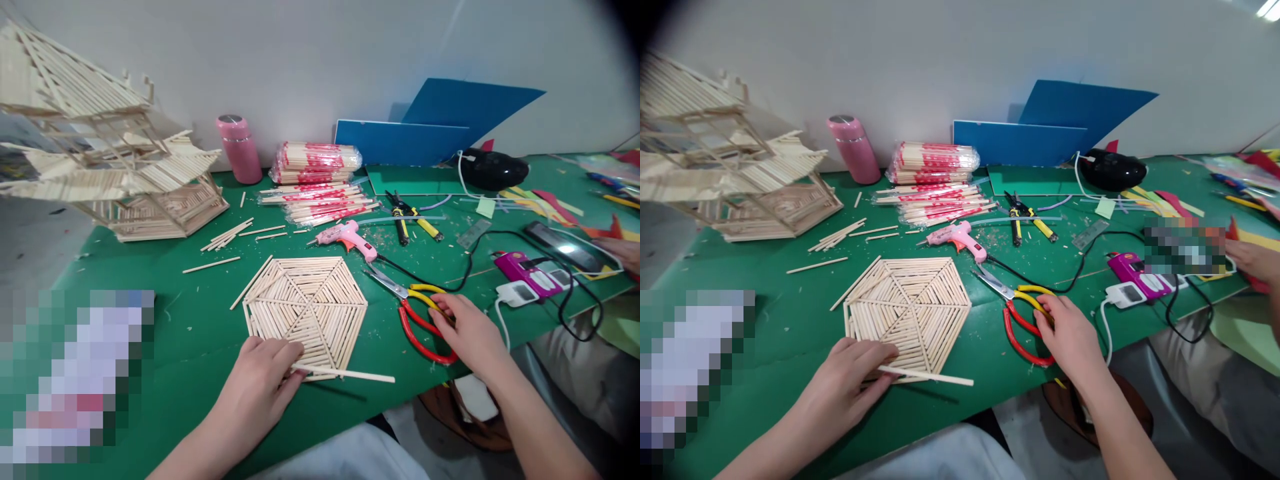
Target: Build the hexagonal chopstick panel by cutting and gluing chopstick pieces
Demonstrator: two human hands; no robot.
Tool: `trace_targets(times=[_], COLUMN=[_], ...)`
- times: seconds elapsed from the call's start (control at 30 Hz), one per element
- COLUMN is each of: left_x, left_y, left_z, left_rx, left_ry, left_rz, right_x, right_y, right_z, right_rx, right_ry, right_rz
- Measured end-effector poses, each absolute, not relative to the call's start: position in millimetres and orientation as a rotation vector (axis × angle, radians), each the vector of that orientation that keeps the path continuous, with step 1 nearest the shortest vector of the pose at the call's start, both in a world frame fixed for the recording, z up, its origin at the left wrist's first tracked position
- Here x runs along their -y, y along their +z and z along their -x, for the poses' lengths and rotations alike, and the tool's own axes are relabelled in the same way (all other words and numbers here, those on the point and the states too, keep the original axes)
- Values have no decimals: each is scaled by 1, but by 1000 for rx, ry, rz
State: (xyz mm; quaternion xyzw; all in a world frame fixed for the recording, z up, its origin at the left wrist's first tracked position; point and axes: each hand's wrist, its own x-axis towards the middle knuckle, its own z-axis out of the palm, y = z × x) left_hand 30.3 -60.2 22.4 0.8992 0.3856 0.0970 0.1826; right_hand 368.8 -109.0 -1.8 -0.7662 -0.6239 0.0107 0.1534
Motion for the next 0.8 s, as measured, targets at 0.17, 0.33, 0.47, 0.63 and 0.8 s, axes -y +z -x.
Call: trace_targets(times=[0.17,0.33,0.47,0.63,0.8], left_x=[61,57,51,58,90], left_y=[27,38,40,44,38], left_z=[-28,-26,-28,-34,-48], left_rx=[-1197,-1289,-1308,-1304,-1252], left_ry=[498,540,575,593,669], left_rz=[-2566,-2533,-2600,-2739,-2729], right_x=[106,117,122,119,123], right_y=[1,9,6,12,27], right_z=[-373,-372,-377,-369,-325], right_rx=[1942,1961,1927,1866,1734], right_ry=[-42,-179,-189,-144,197], right_rz=[2225,2319,2263,2173,1846])
